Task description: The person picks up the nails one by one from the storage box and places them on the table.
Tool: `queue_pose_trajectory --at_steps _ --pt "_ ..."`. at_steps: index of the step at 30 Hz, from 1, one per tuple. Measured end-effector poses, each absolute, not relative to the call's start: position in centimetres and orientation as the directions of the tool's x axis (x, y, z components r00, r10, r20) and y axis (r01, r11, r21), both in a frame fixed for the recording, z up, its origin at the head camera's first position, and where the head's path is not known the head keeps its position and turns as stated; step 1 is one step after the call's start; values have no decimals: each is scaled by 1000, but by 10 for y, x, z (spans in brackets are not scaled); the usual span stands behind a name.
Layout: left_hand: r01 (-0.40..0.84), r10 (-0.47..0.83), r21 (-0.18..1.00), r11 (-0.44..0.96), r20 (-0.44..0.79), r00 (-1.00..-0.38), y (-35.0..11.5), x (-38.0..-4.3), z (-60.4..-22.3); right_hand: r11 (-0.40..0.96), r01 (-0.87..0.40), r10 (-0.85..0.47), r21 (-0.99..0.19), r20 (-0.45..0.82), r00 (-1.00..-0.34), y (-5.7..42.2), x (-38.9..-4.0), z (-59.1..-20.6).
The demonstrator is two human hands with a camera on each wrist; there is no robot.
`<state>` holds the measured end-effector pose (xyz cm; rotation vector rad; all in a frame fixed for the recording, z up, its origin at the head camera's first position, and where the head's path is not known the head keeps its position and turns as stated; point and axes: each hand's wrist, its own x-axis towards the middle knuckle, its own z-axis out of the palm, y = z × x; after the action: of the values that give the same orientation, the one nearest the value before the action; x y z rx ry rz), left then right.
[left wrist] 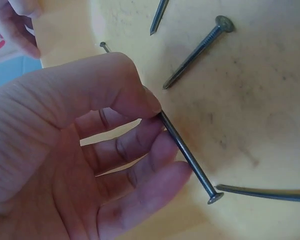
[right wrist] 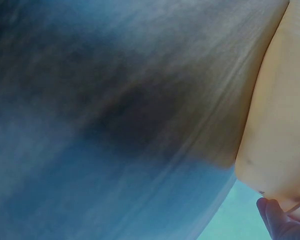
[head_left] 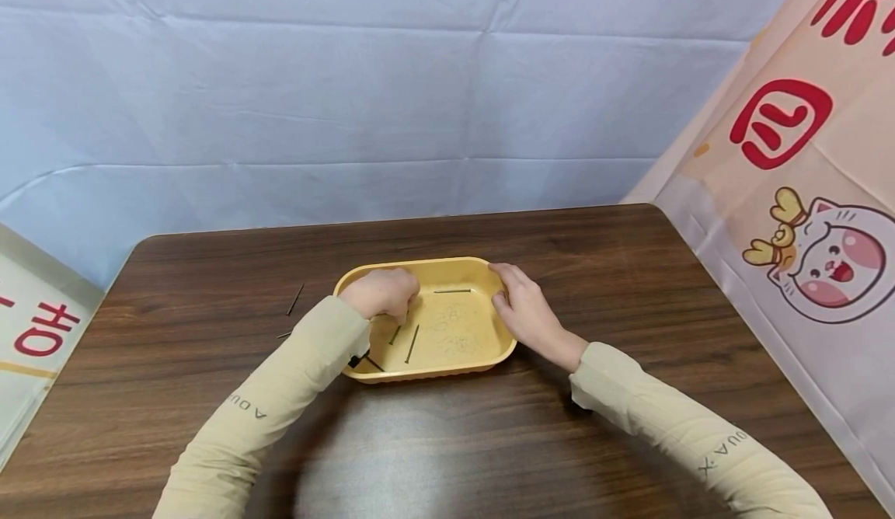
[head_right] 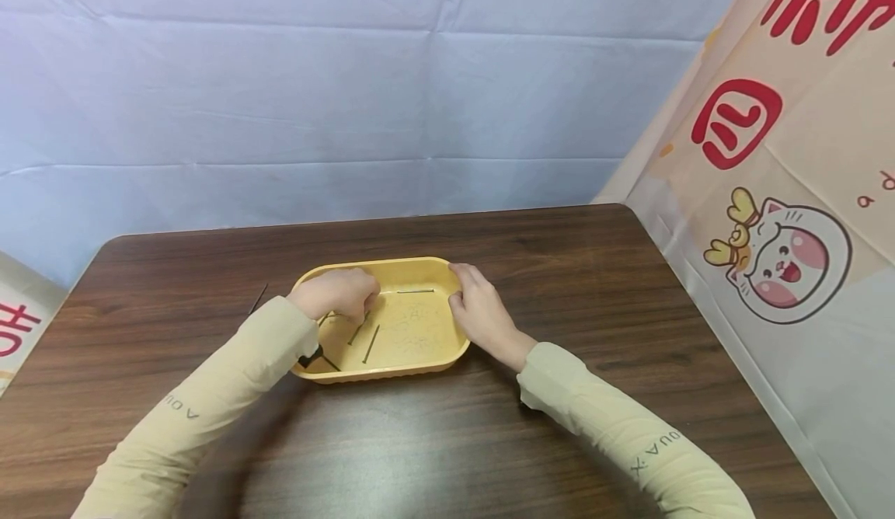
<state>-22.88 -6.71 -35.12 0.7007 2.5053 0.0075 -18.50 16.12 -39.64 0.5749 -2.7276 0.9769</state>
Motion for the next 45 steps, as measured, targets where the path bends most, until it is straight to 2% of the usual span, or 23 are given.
queue_pose_trajectory --at_steps 16,24,45 --pt "537 544 151 830 -429 -721 -66 -231 -345 712 -418 -292 -565 304 -907 161 -185 -397" --pt "571 545 86 816 -441 -713 -64 -233 -340 709 -420 -295 -566 303 -906 161 -185 -397" --pt "590 587 112 799 -354 -728 -65 -232 -333 707 -416 -294 -572 297 -909 161 -184 -397"
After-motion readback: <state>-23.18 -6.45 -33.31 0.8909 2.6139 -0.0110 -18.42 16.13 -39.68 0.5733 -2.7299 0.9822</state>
